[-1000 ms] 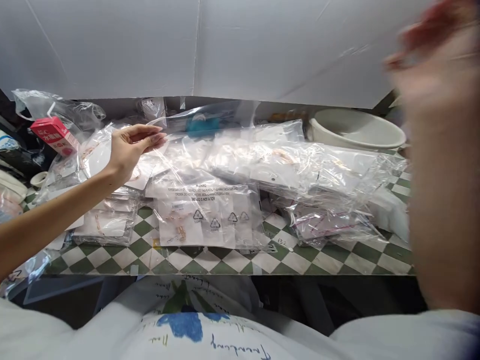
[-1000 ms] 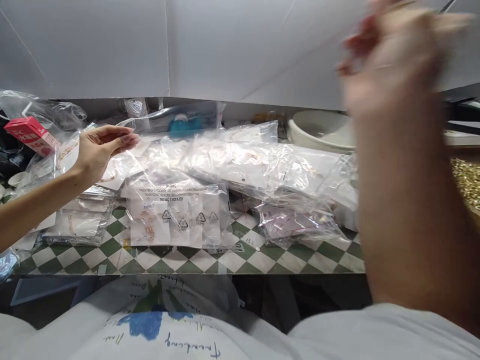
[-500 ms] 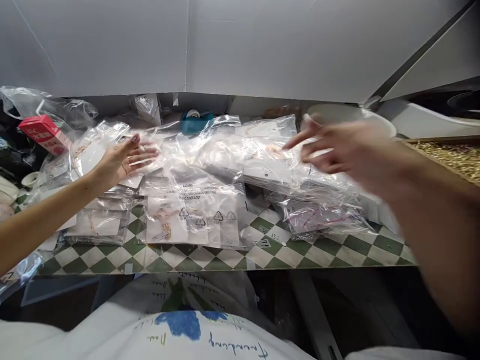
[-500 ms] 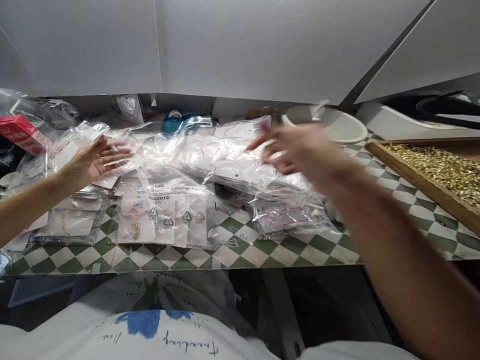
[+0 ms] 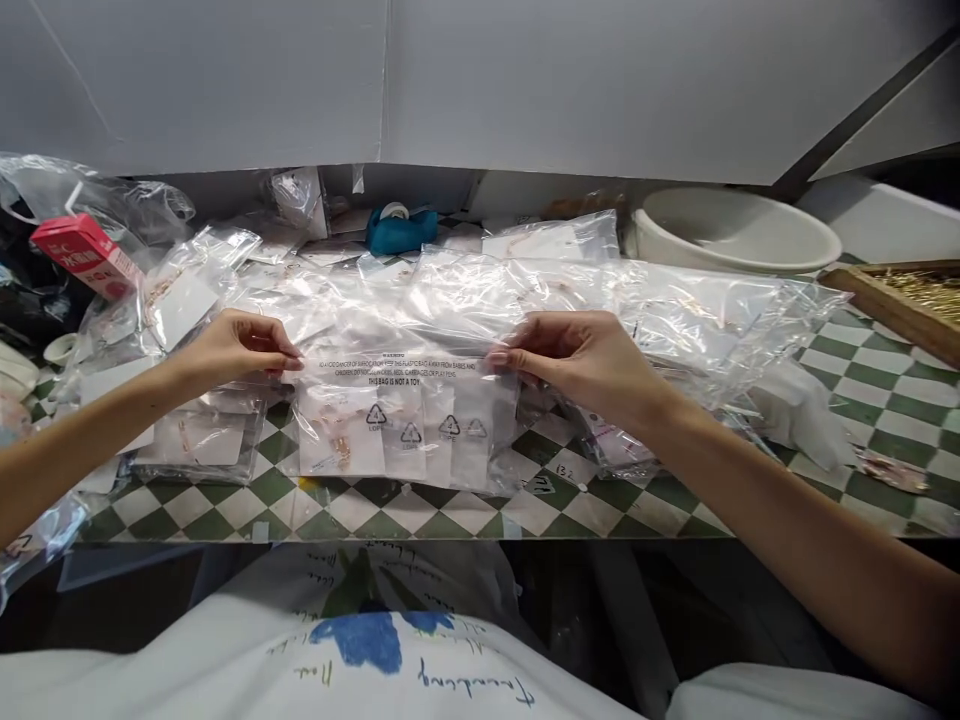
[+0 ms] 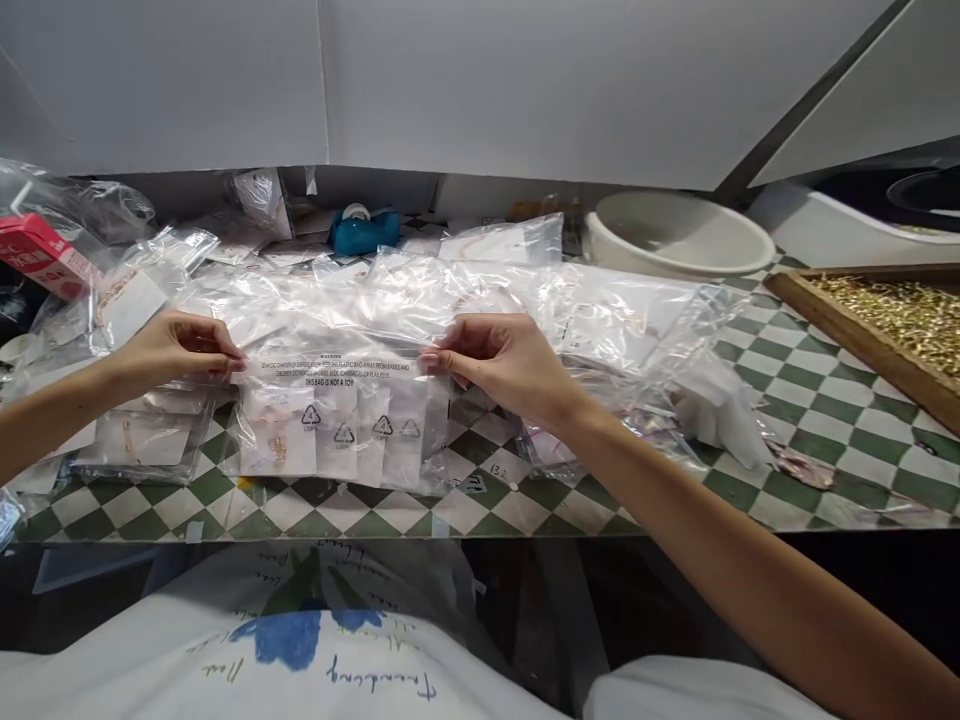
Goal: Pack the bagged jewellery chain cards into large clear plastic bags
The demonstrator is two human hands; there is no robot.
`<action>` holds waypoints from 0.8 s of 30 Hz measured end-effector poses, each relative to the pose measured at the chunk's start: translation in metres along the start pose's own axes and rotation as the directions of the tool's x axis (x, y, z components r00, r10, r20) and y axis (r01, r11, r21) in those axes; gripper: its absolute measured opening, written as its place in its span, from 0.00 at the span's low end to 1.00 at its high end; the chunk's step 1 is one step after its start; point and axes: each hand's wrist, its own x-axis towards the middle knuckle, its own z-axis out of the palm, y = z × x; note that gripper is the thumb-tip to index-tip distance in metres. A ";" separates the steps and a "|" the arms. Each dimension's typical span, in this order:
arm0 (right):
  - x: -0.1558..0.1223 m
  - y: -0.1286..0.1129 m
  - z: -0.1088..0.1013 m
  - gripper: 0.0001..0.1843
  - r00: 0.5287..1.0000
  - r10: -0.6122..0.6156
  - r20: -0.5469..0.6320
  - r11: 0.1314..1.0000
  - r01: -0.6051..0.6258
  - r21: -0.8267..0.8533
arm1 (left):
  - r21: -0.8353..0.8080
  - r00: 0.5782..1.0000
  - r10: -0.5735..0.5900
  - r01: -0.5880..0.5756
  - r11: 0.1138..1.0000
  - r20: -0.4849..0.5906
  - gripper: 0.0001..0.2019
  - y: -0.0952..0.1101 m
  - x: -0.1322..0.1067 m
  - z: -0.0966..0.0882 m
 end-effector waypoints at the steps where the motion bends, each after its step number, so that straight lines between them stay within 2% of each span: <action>1: -0.002 0.002 -0.001 0.21 1.000 -0.018 -0.003 1.000 0.018 0.002 | -0.013 1.000 0.006 -0.007 1.000 -0.001 0.12 -0.001 -0.001 0.000; 4: -0.003 0.004 -0.002 0.20 0.999 -0.030 0.012 0.999 0.030 0.020 | 0.045 0.998 0.041 -0.042 0.998 0.041 0.12 0.001 0.001 0.000; 7: 0.000 0.005 0.000 0.19 1.000 -0.014 -0.013 1.000 0.015 0.021 | 0.122 0.996 0.059 -0.066 0.990 0.060 0.16 0.007 0.004 0.004; 12: 0.002 0.005 0.005 0.08 0.968 -0.199 -0.153 0.978 0.206 0.035 | 0.163 0.979 0.176 -0.158 0.974 -0.103 0.11 0.009 0.004 0.015; 14: -0.001 0.005 0.003 0.07 0.959 -0.226 -0.172 0.972 0.234 0.025 | 0.177 0.970 0.207 -0.184 0.967 -0.125 0.10 0.007 0.002 0.016; 16: -0.006 0.002 0.000 0.09 0.985 -0.138 -0.107 0.988 0.144 0.060 | 0.210 0.963 0.233 -0.202 0.957 -0.134 0.10 0.005 0.000 0.014; 19: -0.011 -0.004 -0.008 0.22 0.993 0.013 0.117 0.981 -0.035 0.189 | 0.187 0.977 0.185 -0.163 0.969 -0.106 0.11 0.006 -0.002 0.006; 21: -0.014 -0.006 -0.012 0.20 0.969 -0.005 0.245 0.963 -0.061 0.264 | 0.056 0.995 0.089 -0.087 0.995 -0.034 0.16 0.008 -0.004 0.000; 23: -0.017 -0.006 -0.014 0.16 0.946 -0.054 0.320 0.964 -0.033 0.262 | -0.095 0.999 0.008 -0.004 0.995 0.037 0.25 0.010 -0.009 -0.003; 24: -0.020 -0.006 -0.014 0.19 0.937 -0.065 0.343 0.971 -0.020 0.238 | -0.146 0.998 -0.024 0.033 0.989 0.062 0.29 0.010 -0.012 -0.004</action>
